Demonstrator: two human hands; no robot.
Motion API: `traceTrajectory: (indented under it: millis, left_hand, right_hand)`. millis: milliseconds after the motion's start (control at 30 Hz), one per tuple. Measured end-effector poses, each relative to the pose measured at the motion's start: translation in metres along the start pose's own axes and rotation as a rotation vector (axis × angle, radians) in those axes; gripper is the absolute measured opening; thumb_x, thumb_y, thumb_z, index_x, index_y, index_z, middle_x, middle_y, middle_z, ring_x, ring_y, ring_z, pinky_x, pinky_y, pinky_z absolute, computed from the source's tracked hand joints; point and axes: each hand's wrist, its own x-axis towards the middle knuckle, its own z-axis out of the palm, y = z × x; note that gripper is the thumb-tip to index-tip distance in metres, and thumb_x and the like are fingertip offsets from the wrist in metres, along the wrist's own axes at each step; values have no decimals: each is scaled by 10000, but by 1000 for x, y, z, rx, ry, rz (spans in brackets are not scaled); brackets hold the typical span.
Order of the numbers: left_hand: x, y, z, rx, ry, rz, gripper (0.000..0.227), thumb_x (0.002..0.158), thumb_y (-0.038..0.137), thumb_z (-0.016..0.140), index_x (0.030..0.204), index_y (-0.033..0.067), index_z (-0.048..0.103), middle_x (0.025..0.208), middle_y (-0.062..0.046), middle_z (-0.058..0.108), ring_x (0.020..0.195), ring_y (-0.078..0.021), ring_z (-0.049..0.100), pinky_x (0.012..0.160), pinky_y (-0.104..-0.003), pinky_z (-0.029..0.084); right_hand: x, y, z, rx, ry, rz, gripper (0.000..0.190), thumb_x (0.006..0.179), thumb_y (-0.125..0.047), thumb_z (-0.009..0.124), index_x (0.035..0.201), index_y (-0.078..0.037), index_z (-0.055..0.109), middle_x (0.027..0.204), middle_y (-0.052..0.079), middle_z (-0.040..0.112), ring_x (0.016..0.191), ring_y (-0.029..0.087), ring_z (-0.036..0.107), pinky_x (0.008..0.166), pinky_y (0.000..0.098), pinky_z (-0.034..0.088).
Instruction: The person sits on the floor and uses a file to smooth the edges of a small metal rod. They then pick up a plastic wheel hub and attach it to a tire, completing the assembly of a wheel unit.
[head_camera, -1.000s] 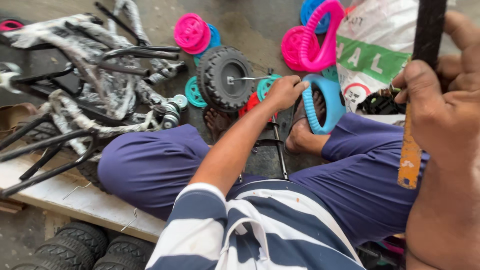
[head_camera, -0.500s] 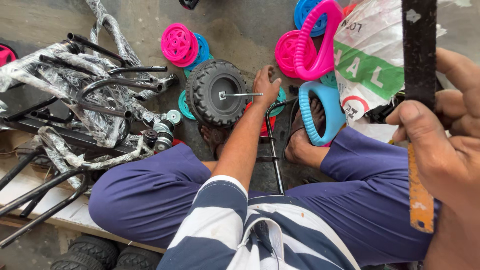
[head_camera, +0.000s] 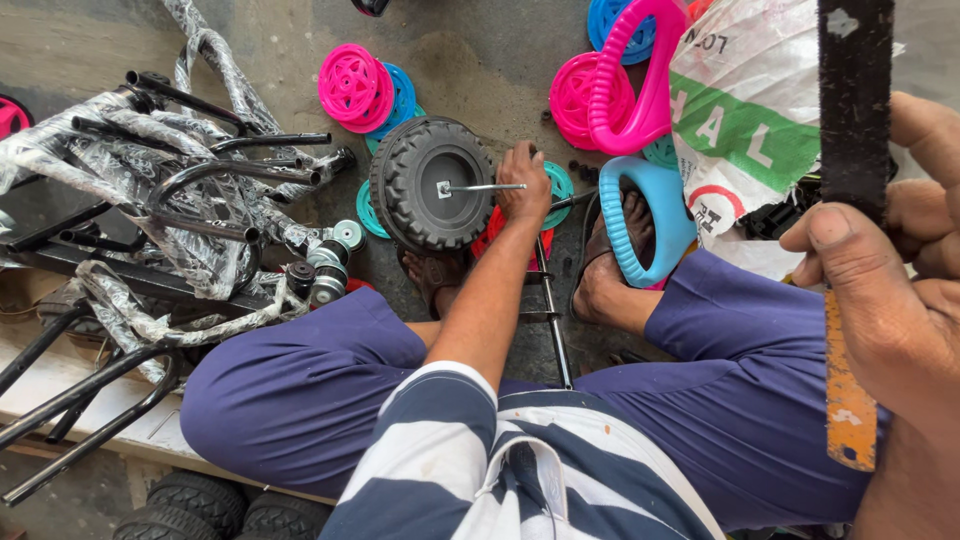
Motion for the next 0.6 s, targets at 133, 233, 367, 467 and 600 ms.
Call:
traceTrajectory:
  millis: [133, 233, 367, 467, 600]
  left_hand:
    - [8, 0, 6, 119, -14, 18, 395, 854, 175, 748, 1182, 44, 570, 1166, -222, 588, 1066, -422, 611, 882, -510, 516]
    - [15, -6, 11, 221, -41, 31, 314, 927, 115, 680, 1218, 68, 573, 1162, -196, 611, 1099, -409, 625, 931, -502, 530]
    - [10, -9, 14, 98, 87, 144, 432, 856, 131, 666, 1266, 39, 564, 1133, -221, 610, 1046, -435, 623, 893, -526, 523]
    - [-7, 0, 7, -26, -62, 96, 288, 963, 183, 612, 1229, 73, 630, 1115, -241, 636, 973, -441, 645, 824, -538, 522]
    - [-32, 24, -16, -282, -297, 95, 313, 978, 296, 650, 1176, 56, 679, 984, -164, 725, 919, -337, 691, 805, -451, 545]
  right_hand:
    - [0, 5, 2, 85, 15, 3, 551, 1123, -146, 606, 1629, 3, 449, 882, 147, 697, 732, 170, 698, 674, 263, 551]
    - [1, 3, 5, 143, 18, -8, 540, 1120, -100, 603, 1625, 13, 451, 896, 150, 699, 708, 153, 682, 656, 248, 536]
    - [1, -2, 8, 205, 34, -63, 499, 1113, -54, 588, 1581, 24, 433, 942, 148, 699, 740, 132, 675, 685, 234, 541]
    - [1, -5, 7, 224, 35, -123, 493, 1105, -22, 567, 1573, 29, 419, 966, 153, 695, 789, 132, 679, 704, 230, 545]
    - [7, -7, 7, 263, 38, -178, 461, 1124, -7, 588, 1561, 33, 446, 920, 147, 692, 756, 125, 668, 688, 223, 526]
